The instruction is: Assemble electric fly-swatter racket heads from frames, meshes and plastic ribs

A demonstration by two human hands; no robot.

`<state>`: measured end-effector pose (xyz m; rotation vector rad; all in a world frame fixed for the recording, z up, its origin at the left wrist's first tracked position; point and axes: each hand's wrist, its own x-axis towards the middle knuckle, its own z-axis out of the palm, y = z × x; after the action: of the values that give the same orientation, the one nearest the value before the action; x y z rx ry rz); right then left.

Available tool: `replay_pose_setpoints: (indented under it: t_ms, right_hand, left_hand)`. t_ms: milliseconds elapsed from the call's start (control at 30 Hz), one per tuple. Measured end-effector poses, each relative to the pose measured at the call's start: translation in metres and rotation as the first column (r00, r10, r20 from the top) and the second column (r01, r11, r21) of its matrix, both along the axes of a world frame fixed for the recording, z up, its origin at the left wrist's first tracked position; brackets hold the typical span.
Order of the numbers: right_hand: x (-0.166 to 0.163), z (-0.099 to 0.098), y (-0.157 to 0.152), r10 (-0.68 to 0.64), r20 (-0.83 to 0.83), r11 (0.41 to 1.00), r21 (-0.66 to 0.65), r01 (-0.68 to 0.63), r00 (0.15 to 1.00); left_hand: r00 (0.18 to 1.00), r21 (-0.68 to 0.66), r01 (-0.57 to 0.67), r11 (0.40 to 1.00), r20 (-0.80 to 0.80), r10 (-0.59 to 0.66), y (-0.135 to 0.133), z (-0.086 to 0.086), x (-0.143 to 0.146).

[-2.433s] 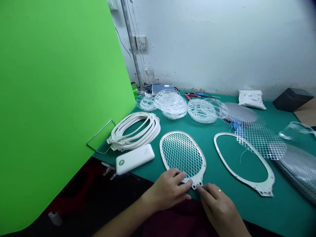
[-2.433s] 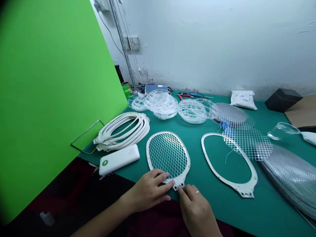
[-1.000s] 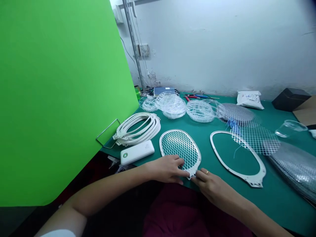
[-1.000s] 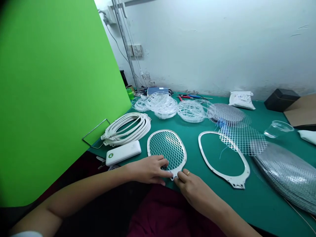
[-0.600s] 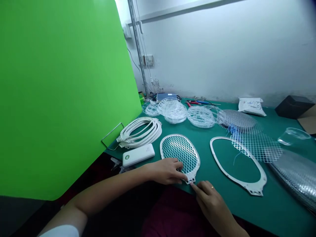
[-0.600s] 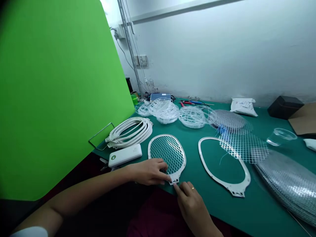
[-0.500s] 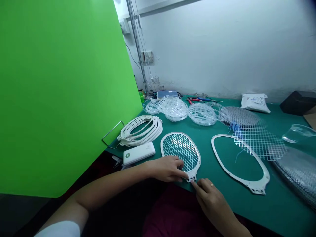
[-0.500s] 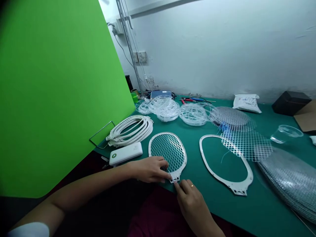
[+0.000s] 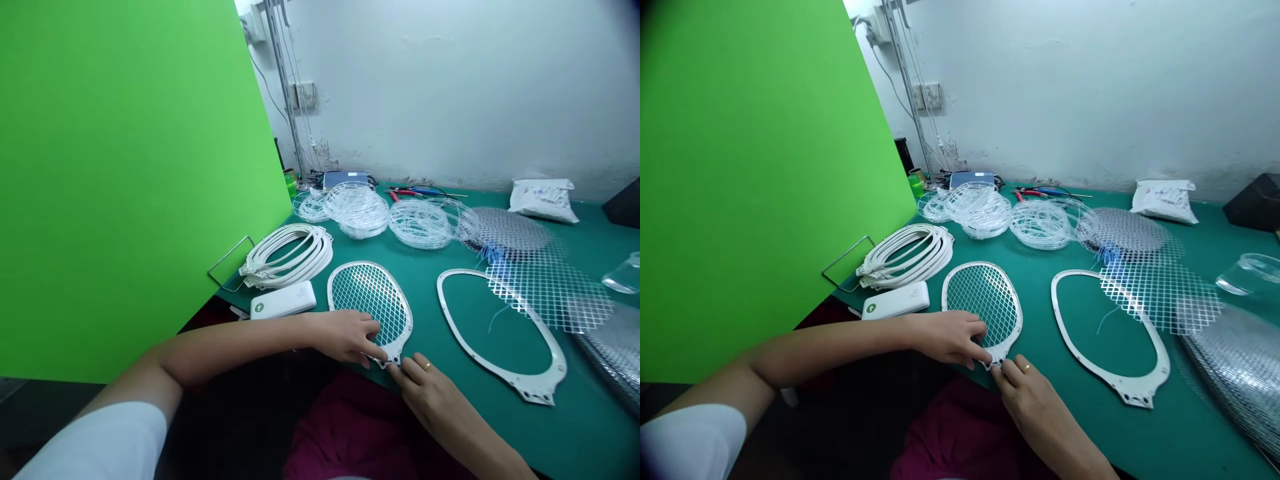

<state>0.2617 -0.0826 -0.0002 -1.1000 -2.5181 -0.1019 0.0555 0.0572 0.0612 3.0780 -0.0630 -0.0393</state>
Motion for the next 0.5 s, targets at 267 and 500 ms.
replay_pose_setpoints:
  t_ms: [267,500]
  right_hand:
    - [0.003,-0.008,-0.016,-0.127,-0.185,0.992,-0.045,0.121,0.975]
    - [-0.018,-0.025,-0.03,-0.199,-0.299,0.975,0.033,0.218,0.933]
  left_hand:
    - [0.993,0.008,-0.117,0.993,0.034,0.117,-0.011,-0.002,-0.007]
    - [0.907,-0.005,-0.374,0.927,0.208,0.367,-0.05,-0.028,-0.024]
